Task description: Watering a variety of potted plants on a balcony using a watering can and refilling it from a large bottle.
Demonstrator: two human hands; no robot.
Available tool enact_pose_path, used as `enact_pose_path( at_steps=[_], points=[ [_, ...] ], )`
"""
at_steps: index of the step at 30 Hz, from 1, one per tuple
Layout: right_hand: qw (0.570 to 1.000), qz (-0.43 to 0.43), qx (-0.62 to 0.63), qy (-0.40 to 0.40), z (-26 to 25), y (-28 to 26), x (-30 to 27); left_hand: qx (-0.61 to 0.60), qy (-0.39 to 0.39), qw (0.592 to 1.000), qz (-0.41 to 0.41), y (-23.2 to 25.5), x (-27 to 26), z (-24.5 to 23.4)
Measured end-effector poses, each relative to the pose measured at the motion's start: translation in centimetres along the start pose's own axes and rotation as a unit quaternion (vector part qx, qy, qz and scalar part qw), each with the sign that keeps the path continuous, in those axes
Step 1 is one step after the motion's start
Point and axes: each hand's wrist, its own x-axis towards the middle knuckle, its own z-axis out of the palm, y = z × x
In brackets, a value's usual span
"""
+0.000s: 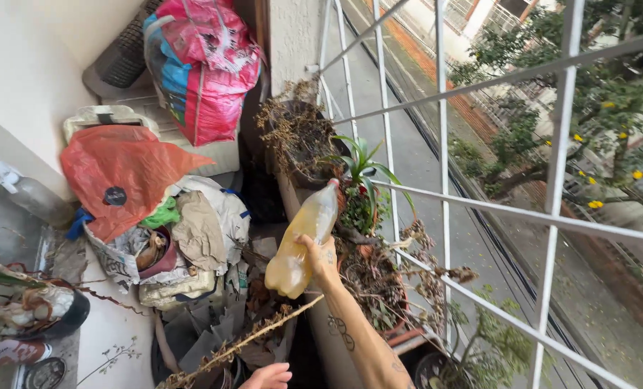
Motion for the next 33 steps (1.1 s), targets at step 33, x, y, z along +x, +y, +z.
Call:
enact_pose_path(
  at_steps=[33],
  points=[
    [0.997, 0.043, 0.066, 0.019, -5.4, 1.4, -2.3, 0.261, 0.161, 0.952, 0.003, 7.5, -1.5, 11.0]
  ],
)
